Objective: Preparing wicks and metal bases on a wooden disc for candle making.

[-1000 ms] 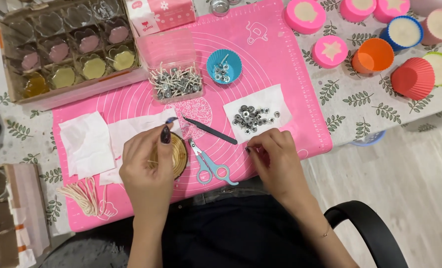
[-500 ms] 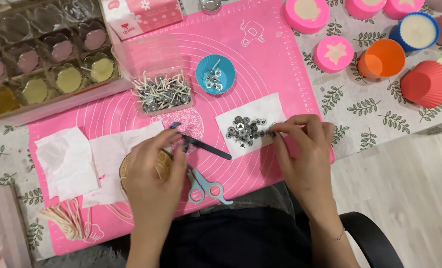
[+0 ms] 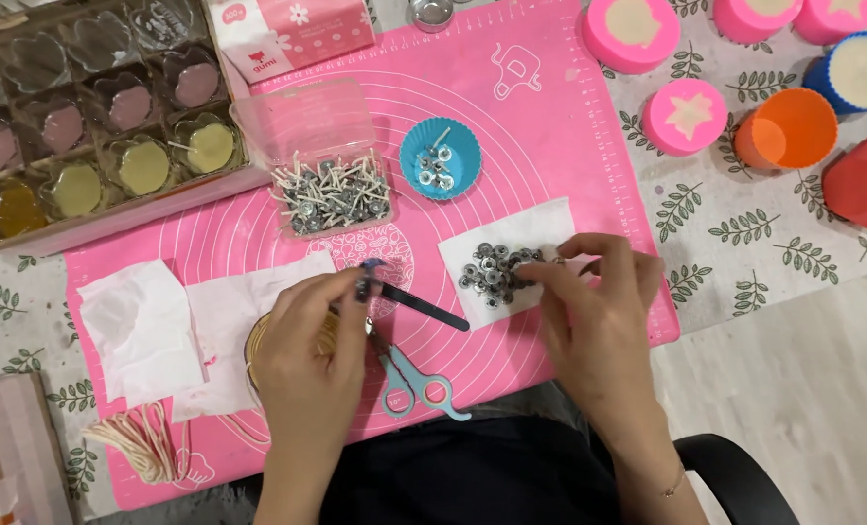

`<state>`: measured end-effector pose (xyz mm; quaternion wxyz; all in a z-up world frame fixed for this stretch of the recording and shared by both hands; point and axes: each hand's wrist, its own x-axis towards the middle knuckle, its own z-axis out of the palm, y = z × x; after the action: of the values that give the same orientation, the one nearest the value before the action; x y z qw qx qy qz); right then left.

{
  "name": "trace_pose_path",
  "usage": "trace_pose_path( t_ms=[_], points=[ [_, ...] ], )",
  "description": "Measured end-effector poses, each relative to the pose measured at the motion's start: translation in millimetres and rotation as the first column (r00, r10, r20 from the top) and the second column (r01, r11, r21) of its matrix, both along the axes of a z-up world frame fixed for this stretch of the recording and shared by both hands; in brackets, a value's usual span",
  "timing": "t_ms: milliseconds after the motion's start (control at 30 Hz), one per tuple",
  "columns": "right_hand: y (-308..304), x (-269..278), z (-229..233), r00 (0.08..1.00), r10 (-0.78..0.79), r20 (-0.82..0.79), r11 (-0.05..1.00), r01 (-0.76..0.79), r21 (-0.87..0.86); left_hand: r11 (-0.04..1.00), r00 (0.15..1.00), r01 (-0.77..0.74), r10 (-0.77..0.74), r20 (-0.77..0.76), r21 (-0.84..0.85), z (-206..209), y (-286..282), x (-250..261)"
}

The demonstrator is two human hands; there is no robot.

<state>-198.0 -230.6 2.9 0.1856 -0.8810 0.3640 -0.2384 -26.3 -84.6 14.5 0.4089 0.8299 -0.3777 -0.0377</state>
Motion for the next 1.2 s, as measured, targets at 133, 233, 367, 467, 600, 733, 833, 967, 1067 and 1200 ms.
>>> trace_pose_path(
  t_ms=[133, 233, 367, 467, 600, 733, 833, 967, 1067, 1200],
  points=[
    [3, -2, 4, 0.998, -0.064, 0.009, 0.997, 0.064, -0.047, 0.998, 0.998, 0.046, -0.045, 0.039, -0.031, 2, -3, 2],
    [3, -4, 3, 0.99, -0.113, 0.086, 0.98, 0.096, 0.177, 0.99, 0.97, 0.138, -0.129, 0.207, -0.032, 5, -11, 2],
    [14, 2, 6, 0.958, -0.262, 0.115, 0.773, 0.138, 0.619, 0.996, 0.959, -0.074, 0.083, -0.272, 0.044, 3, -7, 3],
    [23, 14, 4, 0.99, -0.07, 0.12, 0.913, 0.015, 0.407, 0.986, 0.928, -0.157, 0.127, -0.35, -0.059, 7, 6, 17],
    [38, 38, 10, 0.964, 0.223, 0.143, 0.972, -0.231, 0.04, 0.979, 0.981, -0.193, 0.193, -0.019, -0.066, 20, 34, 33],
    [56, 56, 20, 0.953, 0.282, 0.115, 0.958, -0.286, 0.018, 0.989, 0.909, -0.145, 0.125, 0.398, 0.021, 21, 63, 39],
    [65, 69, 18, 0.93, 0.348, 0.115, 0.935, -0.353, 0.03, 0.961, 0.928, -0.266, 0.275, 0.25, -0.07, 9, 87, 40],
    [71, 91, 19, 0.886, 0.452, 0.105, 0.89, -0.456, 0.016, 0.919, 0.902, -0.384, 0.395, 0.173, -0.094, 3, 121, 45],
    [69, 113, 32, 0.837, 0.547, 0.011, 0.837, -0.547, -0.001, 0.855, 0.868, -0.496, 0.495, -0.042, -0.15, 16, 138, 50],
    [68, 129, 51, 0.736, 0.599, -0.314, 0.797, -0.586, 0.146, 0.821, 0.84, -0.542, 0.532, -0.1, -0.181, 30, 151, 54]
  ],
)
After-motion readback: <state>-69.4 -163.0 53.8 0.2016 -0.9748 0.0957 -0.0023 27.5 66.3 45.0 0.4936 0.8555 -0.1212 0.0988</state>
